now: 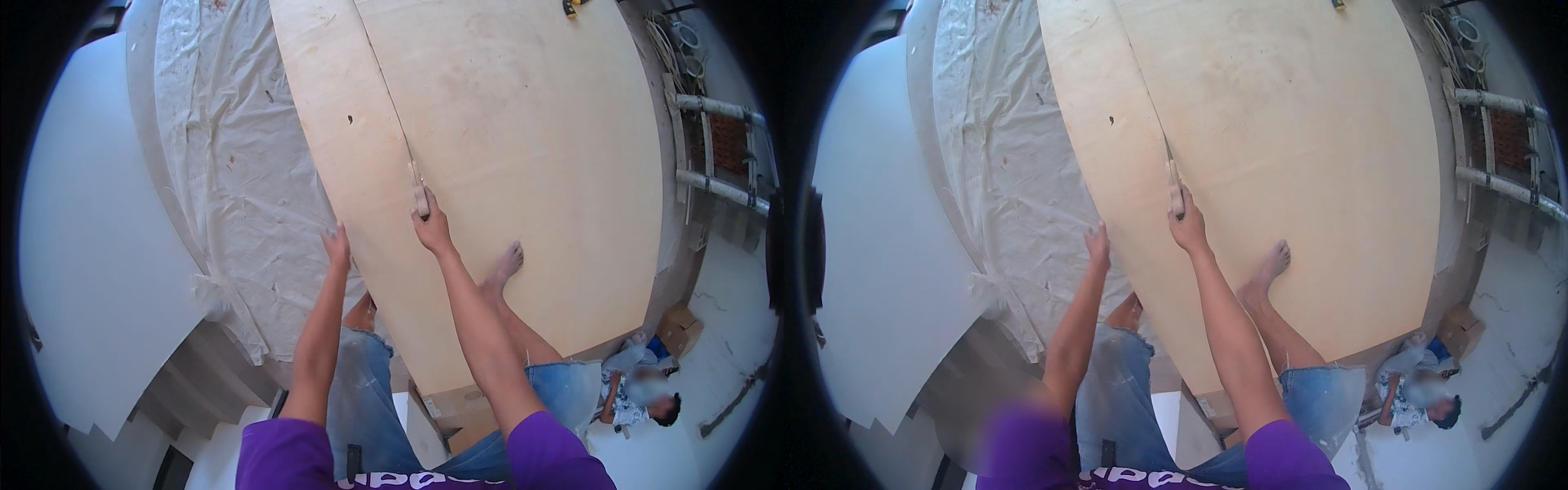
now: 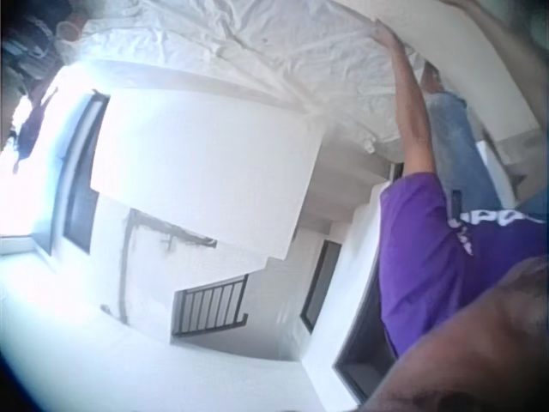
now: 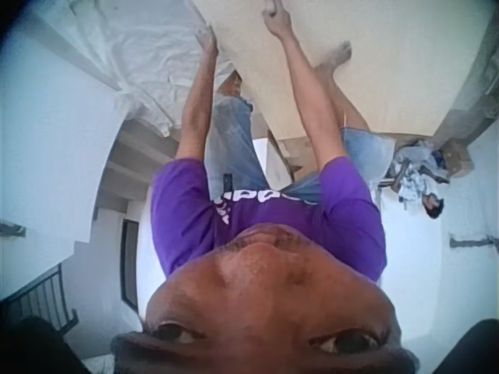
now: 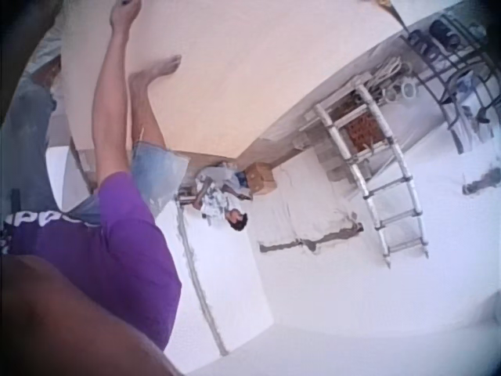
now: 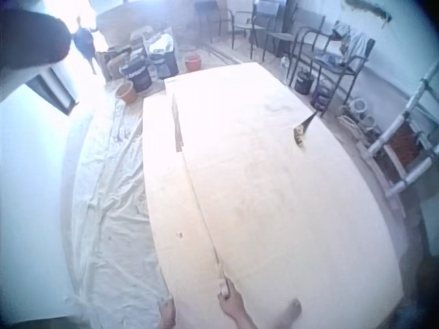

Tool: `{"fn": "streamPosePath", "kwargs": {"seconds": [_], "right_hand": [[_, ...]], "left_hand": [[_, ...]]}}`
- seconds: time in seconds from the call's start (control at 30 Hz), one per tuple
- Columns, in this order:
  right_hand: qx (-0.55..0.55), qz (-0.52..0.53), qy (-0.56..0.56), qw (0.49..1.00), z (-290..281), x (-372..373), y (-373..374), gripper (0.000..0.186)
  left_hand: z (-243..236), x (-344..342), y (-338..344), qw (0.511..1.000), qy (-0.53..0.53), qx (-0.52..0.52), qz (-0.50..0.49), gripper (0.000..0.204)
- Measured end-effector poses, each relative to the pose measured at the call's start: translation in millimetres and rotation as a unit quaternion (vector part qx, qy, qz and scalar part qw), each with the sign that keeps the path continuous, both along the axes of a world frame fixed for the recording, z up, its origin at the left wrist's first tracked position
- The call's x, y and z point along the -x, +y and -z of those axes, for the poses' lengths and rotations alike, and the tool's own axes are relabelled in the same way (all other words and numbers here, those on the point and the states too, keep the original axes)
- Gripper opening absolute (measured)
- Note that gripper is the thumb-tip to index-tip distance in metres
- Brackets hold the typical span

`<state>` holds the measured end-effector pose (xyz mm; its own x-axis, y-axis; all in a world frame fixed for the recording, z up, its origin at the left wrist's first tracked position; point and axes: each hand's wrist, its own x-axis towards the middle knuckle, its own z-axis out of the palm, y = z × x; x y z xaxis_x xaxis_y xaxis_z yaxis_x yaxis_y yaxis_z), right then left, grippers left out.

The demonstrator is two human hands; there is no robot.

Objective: The person uses a hand saw to cut a large sheet of plywood that is resting on a protective drop cloth. The person stands on the plywood while sawing along a marked line to split the sheet into two pieces.

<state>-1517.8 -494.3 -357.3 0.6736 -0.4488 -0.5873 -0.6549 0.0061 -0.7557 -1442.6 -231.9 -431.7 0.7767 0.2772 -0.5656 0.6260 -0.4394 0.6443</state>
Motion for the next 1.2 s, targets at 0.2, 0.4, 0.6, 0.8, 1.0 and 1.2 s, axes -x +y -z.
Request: {"fn": "streamPosePath", "kwargs": {"seconds": [0.2, 0.4, 0.6, 0.8, 1.0, 1.2], "right_hand": [[0.038, -0.044, 0.078, 0.995, 28.6, 30.0, -33.8, 0.075], [-0.035, 0.013, -0.075, 0.996, 16.5, -15.6, -14.3, 0.068], [0.093, 0.070, -0.080, 0.990, 11.7, -17.0, -31.1, 0.049], [0.133, -0.009, -0.057, 0.989, -129.2, 127.5, 28.2, 0.054], [0.071, 0.044, 0.008, 0.996, -25.8, 24.1, -37.9, 0.052], [0.064, 0.038, -0.031, 0.997, -63.9, 80.1, 12.0, 0.056]], "left_hand": [[-161.3, 127.0, -29.4, 0.927, 0.328, 0.176, 0.045, 0.079], [0.9, 22.6, 34.9, 0.983, 0.014, -0.118, 0.136, 0.094], [45.9, -46.9, -59.3, 0.994, 0.064, 0.069, 0.061, 0.084], [41.5, -36.2, -37.1, 0.994, 0.047, 0.100, 0.017, 0.073], [50.5, -37.1, -68.0, 0.991, 0.047, 0.116, 0.038, 0.070], [48.4, -34.6, -33.3, 0.995, 0.042, 0.088, 0.036, 0.067]]}}
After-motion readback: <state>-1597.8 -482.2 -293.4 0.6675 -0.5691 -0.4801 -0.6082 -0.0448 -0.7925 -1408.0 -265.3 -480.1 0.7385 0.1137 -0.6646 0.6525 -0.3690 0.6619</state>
